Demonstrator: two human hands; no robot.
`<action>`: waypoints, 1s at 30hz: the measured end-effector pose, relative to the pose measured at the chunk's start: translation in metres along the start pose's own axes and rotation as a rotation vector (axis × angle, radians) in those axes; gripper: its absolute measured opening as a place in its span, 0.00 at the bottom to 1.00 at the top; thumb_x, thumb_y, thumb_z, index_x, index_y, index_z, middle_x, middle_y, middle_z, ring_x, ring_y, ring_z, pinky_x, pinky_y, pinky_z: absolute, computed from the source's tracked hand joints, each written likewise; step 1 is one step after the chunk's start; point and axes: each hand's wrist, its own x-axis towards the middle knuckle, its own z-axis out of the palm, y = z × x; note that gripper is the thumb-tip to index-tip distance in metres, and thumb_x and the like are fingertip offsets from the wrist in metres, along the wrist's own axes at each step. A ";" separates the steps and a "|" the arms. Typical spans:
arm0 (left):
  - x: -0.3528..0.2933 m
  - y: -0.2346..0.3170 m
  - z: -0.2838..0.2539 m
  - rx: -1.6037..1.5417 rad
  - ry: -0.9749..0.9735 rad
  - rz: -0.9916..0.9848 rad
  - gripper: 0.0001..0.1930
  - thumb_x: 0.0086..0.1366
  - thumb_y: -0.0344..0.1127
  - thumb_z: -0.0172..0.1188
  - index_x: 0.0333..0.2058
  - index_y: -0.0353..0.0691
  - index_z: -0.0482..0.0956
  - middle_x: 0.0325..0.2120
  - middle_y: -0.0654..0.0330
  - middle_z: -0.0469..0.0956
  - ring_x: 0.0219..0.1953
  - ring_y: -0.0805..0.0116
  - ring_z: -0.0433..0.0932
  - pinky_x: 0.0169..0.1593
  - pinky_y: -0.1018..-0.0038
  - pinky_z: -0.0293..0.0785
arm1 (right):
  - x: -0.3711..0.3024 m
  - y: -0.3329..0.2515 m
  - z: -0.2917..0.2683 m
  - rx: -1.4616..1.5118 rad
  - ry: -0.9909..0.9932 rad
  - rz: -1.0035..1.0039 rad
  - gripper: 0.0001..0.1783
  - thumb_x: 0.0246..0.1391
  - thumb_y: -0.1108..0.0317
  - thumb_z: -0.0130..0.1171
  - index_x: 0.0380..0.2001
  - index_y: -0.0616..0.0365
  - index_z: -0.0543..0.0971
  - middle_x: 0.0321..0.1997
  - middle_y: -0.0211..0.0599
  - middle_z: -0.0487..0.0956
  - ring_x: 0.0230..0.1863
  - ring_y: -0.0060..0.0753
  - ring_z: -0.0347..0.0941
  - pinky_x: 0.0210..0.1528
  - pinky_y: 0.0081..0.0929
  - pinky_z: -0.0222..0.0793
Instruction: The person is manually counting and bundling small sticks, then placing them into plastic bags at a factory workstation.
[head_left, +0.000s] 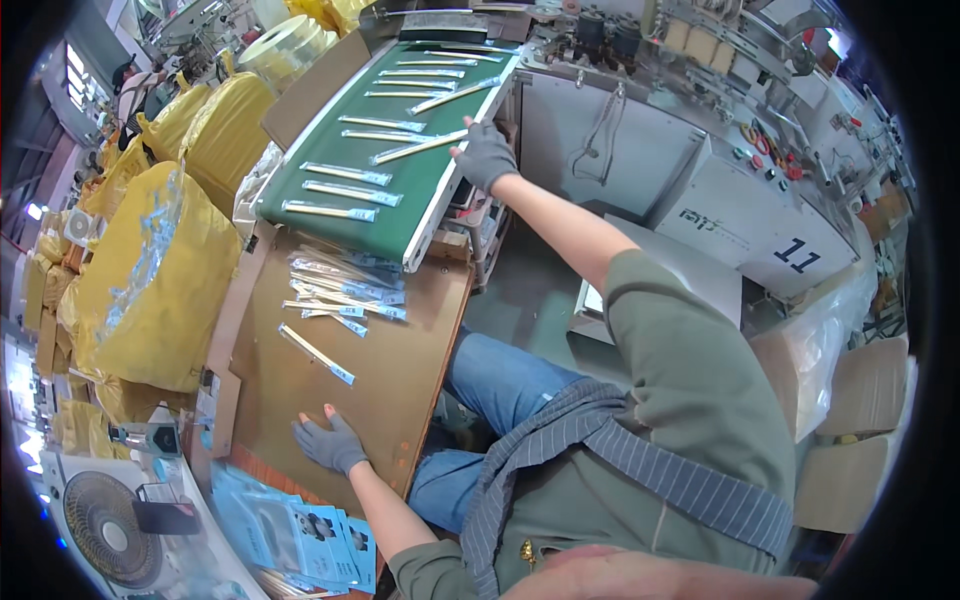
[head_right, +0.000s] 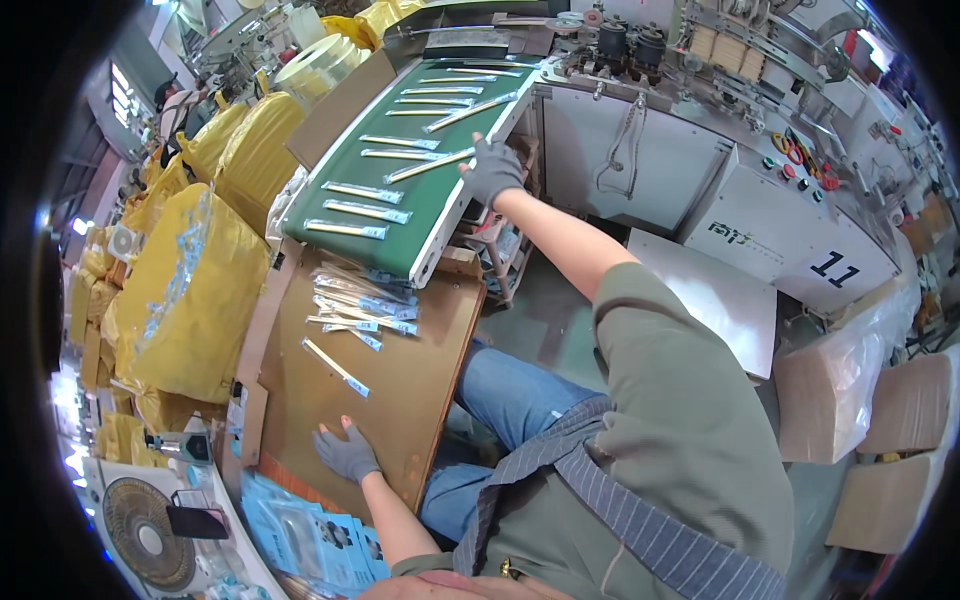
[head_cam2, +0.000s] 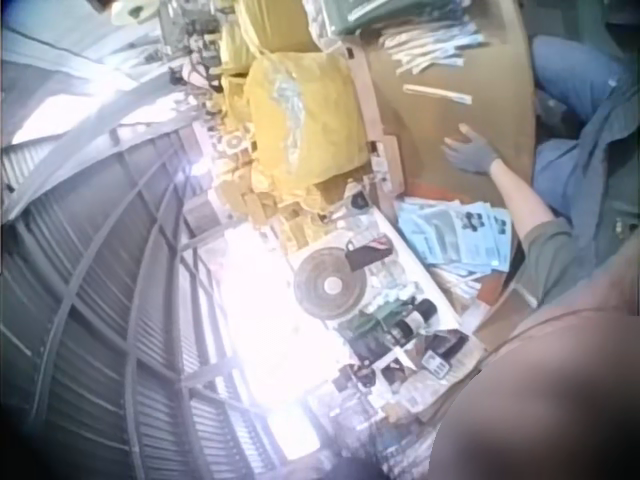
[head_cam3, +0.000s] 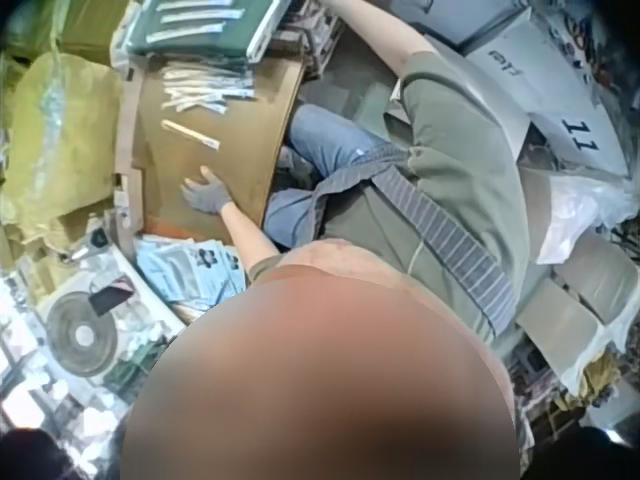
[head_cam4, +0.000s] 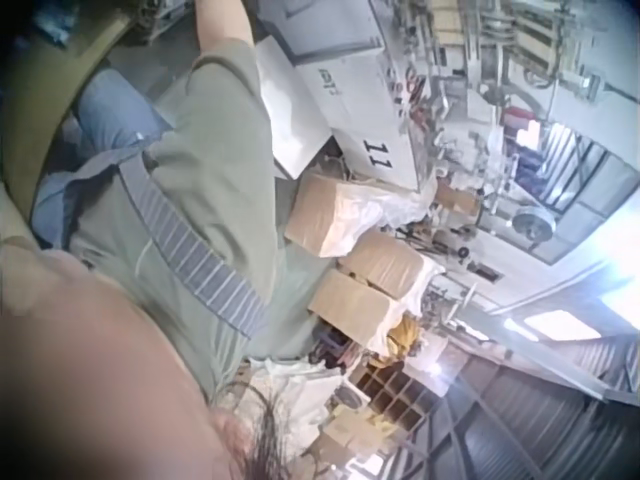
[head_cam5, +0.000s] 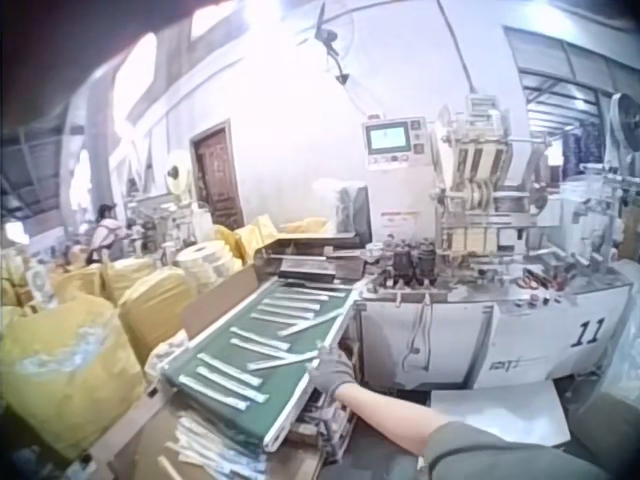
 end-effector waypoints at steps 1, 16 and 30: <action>0.000 0.002 0.000 -0.003 -0.001 0.001 0.32 0.61 0.56 0.52 0.54 0.36 0.68 0.57 0.46 0.64 0.61 0.52 0.60 0.62 0.60 0.55 | 0.009 -0.001 0.001 -0.061 -0.072 0.160 0.41 0.50 0.48 0.54 0.62 0.59 0.58 0.62 0.59 0.58 0.62 0.58 0.57 0.63 0.39 0.54; 0.003 0.011 -0.001 -0.004 0.009 -0.036 0.29 0.61 0.52 0.54 0.52 0.34 0.70 0.57 0.46 0.64 0.60 0.51 0.61 0.62 0.62 0.57 | 0.074 0.007 0.024 -0.097 -0.035 0.384 0.47 0.53 0.35 0.40 0.66 0.57 0.48 0.71 0.55 0.43 0.72 0.55 0.35 0.69 0.47 0.29; 0.006 0.005 0.000 -0.026 0.004 -0.031 0.29 0.61 0.52 0.53 0.52 0.35 0.70 0.56 0.47 0.64 0.59 0.52 0.61 0.61 0.60 0.57 | 0.019 -0.053 0.051 0.090 0.058 -0.161 0.45 0.56 0.39 0.41 0.63 0.68 0.52 0.64 0.67 0.53 0.67 0.61 0.48 0.67 0.43 0.41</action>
